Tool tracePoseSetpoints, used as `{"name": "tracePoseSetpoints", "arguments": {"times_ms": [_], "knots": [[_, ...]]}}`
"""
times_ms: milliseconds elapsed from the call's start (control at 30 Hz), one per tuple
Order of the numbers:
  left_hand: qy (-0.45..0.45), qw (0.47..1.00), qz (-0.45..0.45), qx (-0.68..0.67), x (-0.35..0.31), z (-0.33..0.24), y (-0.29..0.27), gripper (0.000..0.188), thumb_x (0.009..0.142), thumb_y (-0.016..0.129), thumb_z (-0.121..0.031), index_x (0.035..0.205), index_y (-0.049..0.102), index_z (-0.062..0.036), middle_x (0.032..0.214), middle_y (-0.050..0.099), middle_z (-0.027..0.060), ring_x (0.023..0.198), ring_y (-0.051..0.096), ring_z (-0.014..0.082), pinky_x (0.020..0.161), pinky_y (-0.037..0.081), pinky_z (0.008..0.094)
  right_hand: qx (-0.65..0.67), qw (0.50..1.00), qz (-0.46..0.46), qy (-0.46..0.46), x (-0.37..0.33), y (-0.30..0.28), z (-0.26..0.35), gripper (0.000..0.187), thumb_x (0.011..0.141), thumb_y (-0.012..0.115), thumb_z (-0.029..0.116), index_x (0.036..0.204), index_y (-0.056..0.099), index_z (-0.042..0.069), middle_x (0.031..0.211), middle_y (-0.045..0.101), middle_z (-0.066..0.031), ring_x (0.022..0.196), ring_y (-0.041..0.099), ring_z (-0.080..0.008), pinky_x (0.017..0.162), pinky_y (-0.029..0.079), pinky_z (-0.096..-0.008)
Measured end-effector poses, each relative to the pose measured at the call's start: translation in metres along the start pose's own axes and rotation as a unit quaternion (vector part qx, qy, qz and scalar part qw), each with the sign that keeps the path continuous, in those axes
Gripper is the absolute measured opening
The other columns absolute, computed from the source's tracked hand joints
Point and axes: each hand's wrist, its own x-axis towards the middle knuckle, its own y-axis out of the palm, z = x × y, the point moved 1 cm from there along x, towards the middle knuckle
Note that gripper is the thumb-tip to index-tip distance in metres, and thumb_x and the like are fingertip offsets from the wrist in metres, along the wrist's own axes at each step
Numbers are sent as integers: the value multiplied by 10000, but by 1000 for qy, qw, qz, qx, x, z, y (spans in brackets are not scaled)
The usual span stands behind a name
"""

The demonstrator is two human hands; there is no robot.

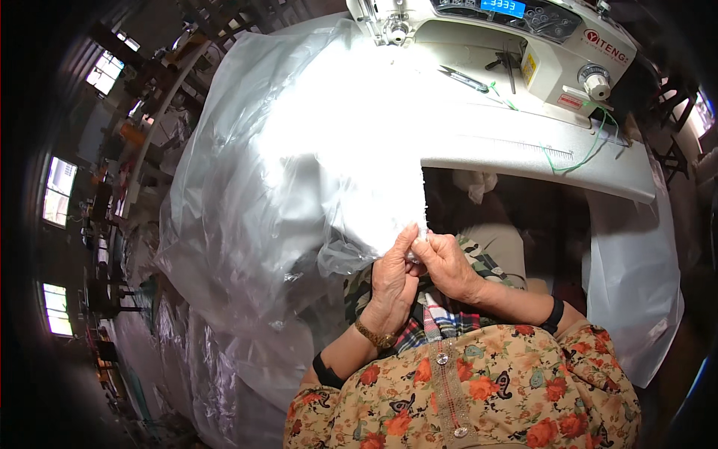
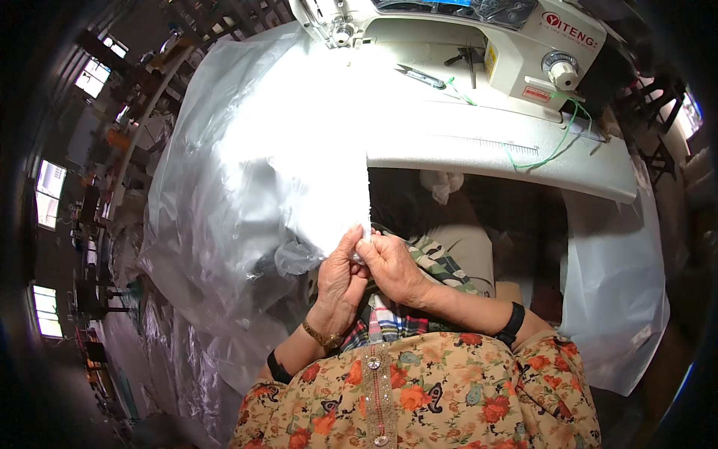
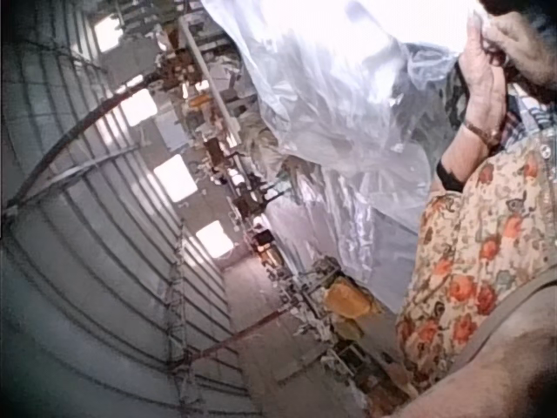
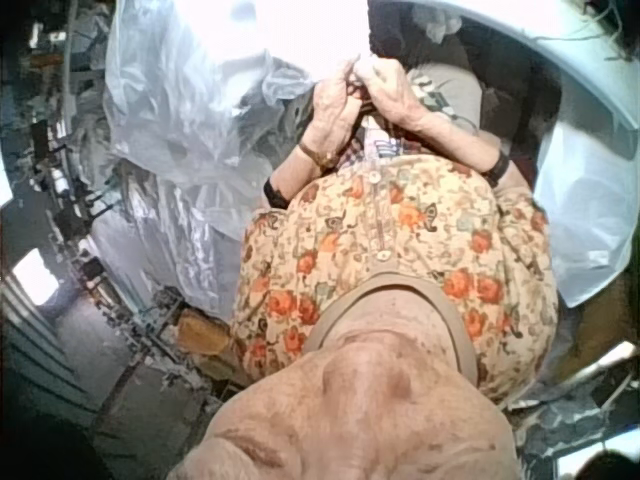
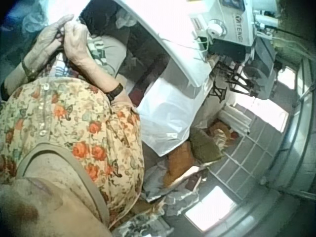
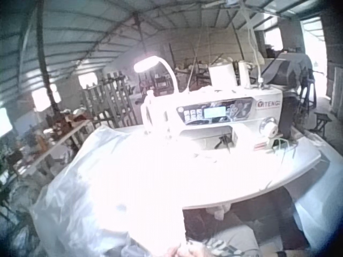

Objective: The person folds the edges of a large white plastic sheet and feeds it through a sewing machine. They repeatedly reposition the material, smoothing the fabric and using small shears to trim the thread between stitching sections.

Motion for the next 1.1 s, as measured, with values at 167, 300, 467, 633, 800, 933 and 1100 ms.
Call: {"name": "tracePoseSetpoints", "arguments": {"times_ms": [167, 300, 467, 633, 800, 933, 1100], "knots": [[-24, 999, 17, -25, 3, 0, -3, 120, 882, 735, -134, 961, 670, -70, 831, 673, 10, 610, 546, 71, 490, 385, 205, -106, 994, 16, -2, -2, -4, 9, 403, 1030, 475, 245, 822, 611, -71, 734, 642, -138, 671, 633, -228, 589, 496, -344], [-4, 1000, 8, -26, 4, 1, -6, 204, 863, 729, -45, 1052, 650, -47, 952, 666, 40, 809, 613, 137, 678, 483, 274, -287, 955, 18, -65, -1, -9, 22, 362, 997, 493, 231, 757, 578, -26, 696, 601, -203, 648, 610, -386, 565, 462, -449], [91, 996, -4, 0, -1, 1, 0, 192, 873, 730, -58, 1051, 672, -13, 976, 662, 39, 865, 618, 135, 767, 497, 282, -436, 888, 20, -145, 1, -11, 34, 319, 963, 549, 184, 678, 562, 40, 605, 577, -144, 551, 557, -336, 594, 418, -423], [225, 966, 28, 125, -12, -8, 4, 249, 881, 725, -52, 1111, 653, 8, 1037, 653, 28, 923, 603, 122, 856, 485, 272, -510, 837, 43, -193, 5, -10, 50, 265, 900, 603, 166, 660, 560, 62, 572, 569, -118, 526, 554, -297, 617, 418, -396], [201, 974, 29, 98, -18, -13, 8, 232, 894, 725, -80, 1102, 660, -1, 1024, 651, 27, 912, 596, 109, 838, 482, 261, -563, 790, 87, -230, 10, -9, 65, 222, 829, 646, 141, 645, 553, 61, 539, 560, -105, 500, 547, -271, 615, 417, -383], [195, 968, 65, 142, -15, -14, 5, 214, 912, 714, -117, 1084, 664, 0, 1015, 648, 24, 903, 592, 98, 823, 477, 246, -651, 710, 147, -225, 14, -7, 72, 205, 794, 659, 118, 633, 542, 67, 528, 548, -78, 501, 558, -244, 629, 419, -364], [122, 982, 45, 134, -15, -17, -4, 221, 922, 697, -157, 1080, 675, -3, 1020, 656, 24, 910, 591, 100, 839, 477, 255, -698, 637, 195, -264, 18, -7, 74, 238, 809, 656, 137, 622, 519, 83, 532, 534, -48, 522, 570, -219, 674, 434, -355]]}}
